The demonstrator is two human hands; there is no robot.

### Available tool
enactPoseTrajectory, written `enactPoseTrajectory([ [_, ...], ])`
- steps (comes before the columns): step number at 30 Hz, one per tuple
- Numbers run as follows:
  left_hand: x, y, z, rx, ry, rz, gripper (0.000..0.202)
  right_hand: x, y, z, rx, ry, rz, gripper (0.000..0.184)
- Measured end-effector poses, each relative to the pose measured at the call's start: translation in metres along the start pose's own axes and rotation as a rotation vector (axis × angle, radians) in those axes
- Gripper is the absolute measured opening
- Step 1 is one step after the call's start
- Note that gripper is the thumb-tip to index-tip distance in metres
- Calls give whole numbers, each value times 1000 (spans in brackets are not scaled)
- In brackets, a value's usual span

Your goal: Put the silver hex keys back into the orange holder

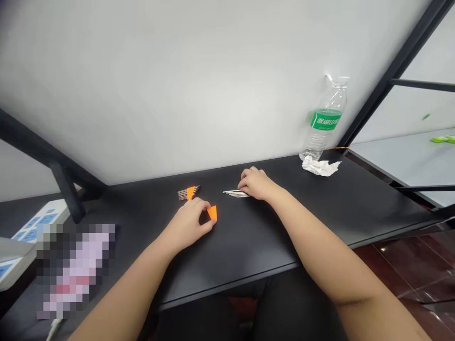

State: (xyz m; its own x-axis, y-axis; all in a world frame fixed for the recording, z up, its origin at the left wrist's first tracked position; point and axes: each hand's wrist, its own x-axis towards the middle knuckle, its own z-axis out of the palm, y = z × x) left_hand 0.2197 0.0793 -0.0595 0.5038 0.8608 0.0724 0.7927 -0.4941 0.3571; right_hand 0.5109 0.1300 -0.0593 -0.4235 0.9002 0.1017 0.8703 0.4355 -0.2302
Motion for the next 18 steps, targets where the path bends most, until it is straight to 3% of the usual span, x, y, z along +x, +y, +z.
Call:
enactPoseTrajectory([
  [5, 1, -1, 1, -11, 19, 12, 32, 9, -10, -5, -81, -11, 107, 19],
  [10, 2, -1, 3, -56, 42, -9, 31, 16, -12, -6, -7, -55, 215, 7],
  [15, 1, -2, 3, -233, 64, -83, 29, 6, -8, -10, 203, 72, 134, 6],
  [18, 3, -2, 3, -427, 88, -139, 17, -6, -13, -13, 419, 47, 23, 7],
])
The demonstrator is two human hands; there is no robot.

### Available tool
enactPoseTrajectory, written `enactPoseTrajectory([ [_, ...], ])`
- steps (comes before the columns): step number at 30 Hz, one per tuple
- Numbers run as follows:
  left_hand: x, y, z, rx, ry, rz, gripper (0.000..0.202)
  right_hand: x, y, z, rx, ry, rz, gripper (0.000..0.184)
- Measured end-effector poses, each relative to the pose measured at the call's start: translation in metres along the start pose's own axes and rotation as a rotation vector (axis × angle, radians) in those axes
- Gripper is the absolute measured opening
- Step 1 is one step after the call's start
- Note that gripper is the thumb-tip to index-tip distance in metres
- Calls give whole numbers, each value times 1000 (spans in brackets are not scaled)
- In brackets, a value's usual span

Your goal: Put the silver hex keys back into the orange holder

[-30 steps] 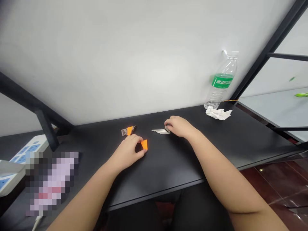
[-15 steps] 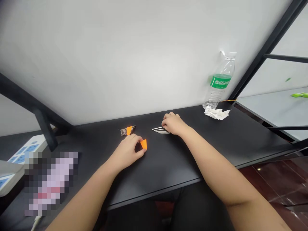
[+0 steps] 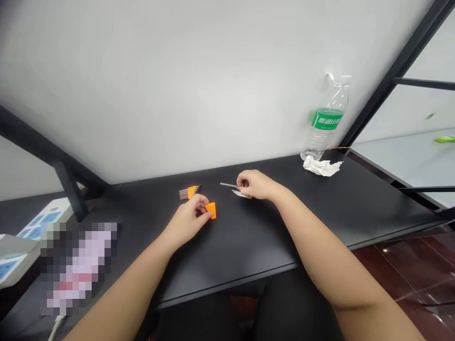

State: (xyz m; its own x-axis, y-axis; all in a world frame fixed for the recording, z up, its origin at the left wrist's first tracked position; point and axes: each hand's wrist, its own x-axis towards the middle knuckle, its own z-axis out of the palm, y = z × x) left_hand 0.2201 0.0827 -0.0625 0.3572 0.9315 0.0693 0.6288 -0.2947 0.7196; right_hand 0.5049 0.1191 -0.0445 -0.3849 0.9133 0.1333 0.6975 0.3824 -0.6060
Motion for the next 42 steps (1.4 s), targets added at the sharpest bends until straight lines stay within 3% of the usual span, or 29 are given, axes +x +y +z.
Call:
enactPoseTrajectory([
  [7, 6, 0, 1, -542, 103, -141, 27, -14, -28, 11, 118, -83, -154, 9],
  [13, 5, 4, 1, -698, 117, -156, 32, -15, -33, 14, 130, -30, -200, 9],
  [33, 4, 5, 3, -750, 52, -111, 30, -19, -32, 3, 134, -52, -193, 7],
  [36, 3, 4, 4, -654, 61, -69, 27, -19, -30, 5, 259, -47, -144, 4],
  [42, -4, 7, 8, -452, -67, 41, 17, -12, -38, 31, 669, -169, 1, 26],
])
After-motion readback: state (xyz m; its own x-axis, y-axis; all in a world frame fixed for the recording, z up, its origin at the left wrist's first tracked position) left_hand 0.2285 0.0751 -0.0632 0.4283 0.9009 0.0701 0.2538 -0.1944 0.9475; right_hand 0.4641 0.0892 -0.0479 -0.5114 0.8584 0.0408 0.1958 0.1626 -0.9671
